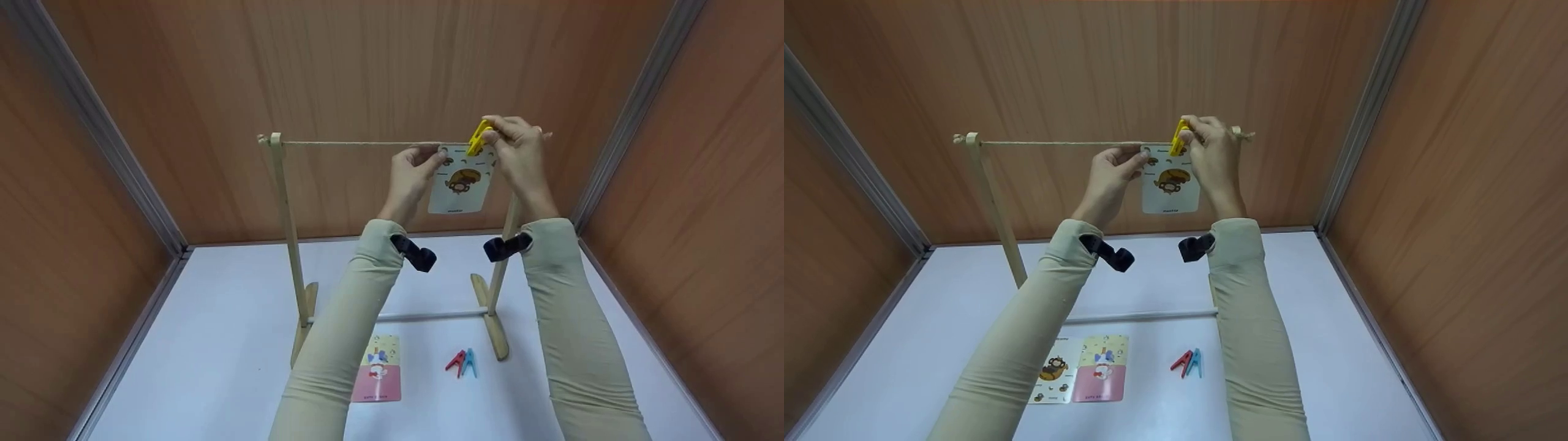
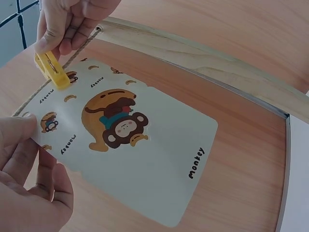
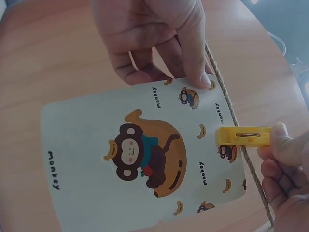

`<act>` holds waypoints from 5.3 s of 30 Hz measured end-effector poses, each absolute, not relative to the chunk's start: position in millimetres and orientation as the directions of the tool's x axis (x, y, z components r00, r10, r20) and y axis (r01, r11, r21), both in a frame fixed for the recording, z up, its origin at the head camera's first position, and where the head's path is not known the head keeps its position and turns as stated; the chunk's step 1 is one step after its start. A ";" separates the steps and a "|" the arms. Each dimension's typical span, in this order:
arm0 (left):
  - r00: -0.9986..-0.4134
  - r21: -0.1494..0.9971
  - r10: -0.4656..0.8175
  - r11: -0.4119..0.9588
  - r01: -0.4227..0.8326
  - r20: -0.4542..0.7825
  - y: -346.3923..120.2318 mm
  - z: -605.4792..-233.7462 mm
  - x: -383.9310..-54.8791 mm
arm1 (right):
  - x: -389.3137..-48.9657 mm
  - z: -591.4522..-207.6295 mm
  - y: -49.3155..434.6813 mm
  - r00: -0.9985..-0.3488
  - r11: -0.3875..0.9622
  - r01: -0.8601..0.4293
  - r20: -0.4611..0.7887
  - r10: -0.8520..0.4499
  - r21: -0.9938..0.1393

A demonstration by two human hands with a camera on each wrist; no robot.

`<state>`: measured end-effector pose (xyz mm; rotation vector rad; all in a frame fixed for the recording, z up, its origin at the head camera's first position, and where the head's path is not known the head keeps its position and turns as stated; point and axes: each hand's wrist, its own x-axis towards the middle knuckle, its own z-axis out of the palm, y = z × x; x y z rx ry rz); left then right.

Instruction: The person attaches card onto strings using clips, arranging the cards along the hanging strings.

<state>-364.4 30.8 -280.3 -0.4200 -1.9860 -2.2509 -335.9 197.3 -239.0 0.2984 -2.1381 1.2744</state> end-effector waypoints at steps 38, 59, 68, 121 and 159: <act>-0.949 0.953 0.107 -0.091 0.288 0.297 25.1 -281.1 -360.2 | -331.8 -238.3 194.8 -0.827 0.596 -0.440 0.562 0.024 -0.672; -0.945 0.952 0.138 -0.119 0.282 0.297 16.8 -285.1 -361.3 | -331.0 -246.6 196.1 -0.775 0.513 -0.511 0.628 0.071 -0.689; -0.925 0.935 0.144 -0.102 0.340 0.352 11.0 -290.0 -361.4 | -326.5 -251.1 196.9 -0.758 0.447 -0.557 0.648 0.070 -0.700; -0.965 0.961 0.241 0.224 0.164 0.108 -77.7 -451.7 -345.5 | -288.8 -401.6 233.7 -0.921 0.373 -0.285 0.360 0.149 -0.883; -0.962 0.896 0.270 0.436 0.087 -0.038 -117.1 -545.2 -312.5 | -253.1 -533.9 243.0 -0.983 0.367 0.022 0.046 0.175 -0.930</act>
